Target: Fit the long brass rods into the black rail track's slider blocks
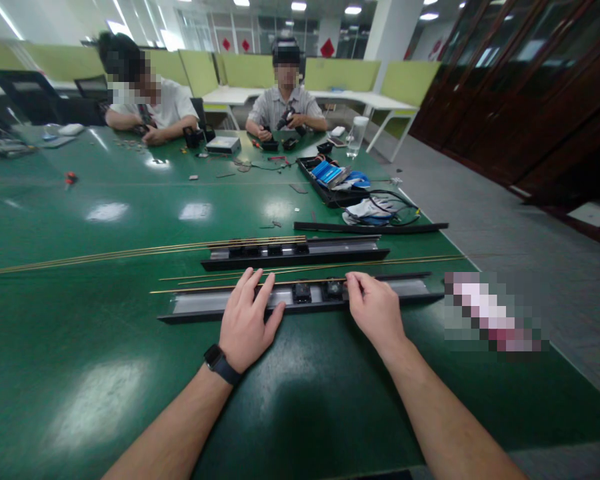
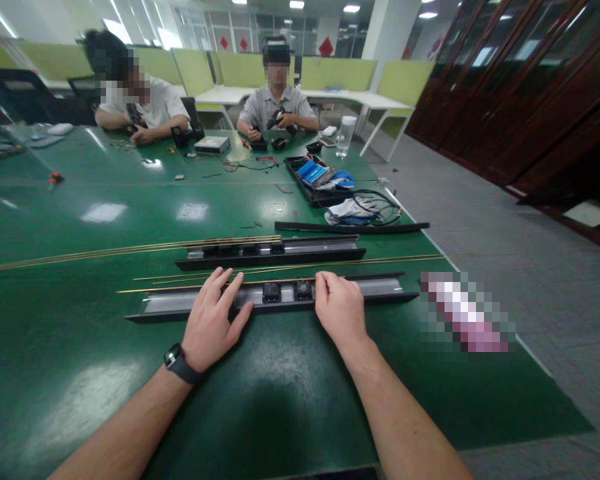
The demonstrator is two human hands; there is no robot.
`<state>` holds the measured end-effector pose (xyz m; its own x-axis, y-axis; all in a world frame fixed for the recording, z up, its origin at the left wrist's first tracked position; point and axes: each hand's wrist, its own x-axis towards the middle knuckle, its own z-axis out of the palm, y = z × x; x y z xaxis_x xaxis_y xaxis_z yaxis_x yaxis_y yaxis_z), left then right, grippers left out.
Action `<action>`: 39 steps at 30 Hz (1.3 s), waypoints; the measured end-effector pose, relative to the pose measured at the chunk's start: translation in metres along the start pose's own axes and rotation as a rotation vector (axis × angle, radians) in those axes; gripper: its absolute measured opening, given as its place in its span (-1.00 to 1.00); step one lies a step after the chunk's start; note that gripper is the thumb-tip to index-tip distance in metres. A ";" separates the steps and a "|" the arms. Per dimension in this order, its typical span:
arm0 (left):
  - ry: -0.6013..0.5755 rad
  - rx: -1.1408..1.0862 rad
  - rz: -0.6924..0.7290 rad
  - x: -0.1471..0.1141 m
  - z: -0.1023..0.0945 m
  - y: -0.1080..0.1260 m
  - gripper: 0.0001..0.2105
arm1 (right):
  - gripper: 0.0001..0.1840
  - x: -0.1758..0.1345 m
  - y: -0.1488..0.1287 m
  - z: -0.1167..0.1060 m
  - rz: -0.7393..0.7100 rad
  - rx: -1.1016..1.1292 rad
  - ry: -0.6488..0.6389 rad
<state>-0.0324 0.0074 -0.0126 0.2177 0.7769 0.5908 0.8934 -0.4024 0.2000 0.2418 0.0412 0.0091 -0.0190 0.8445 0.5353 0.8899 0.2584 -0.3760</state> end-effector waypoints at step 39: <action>0.003 0.000 -0.008 0.000 0.000 0.000 -0.44 | -0.63 0.002 -0.001 -0.004 0.114 0.066 -0.028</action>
<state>-0.0322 0.0076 -0.0126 0.2092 0.7788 0.5914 0.8951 -0.3960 0.2050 0.2422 0.0403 0.0133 0.0672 0.8828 0.4650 0.8551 0.1893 -0.4828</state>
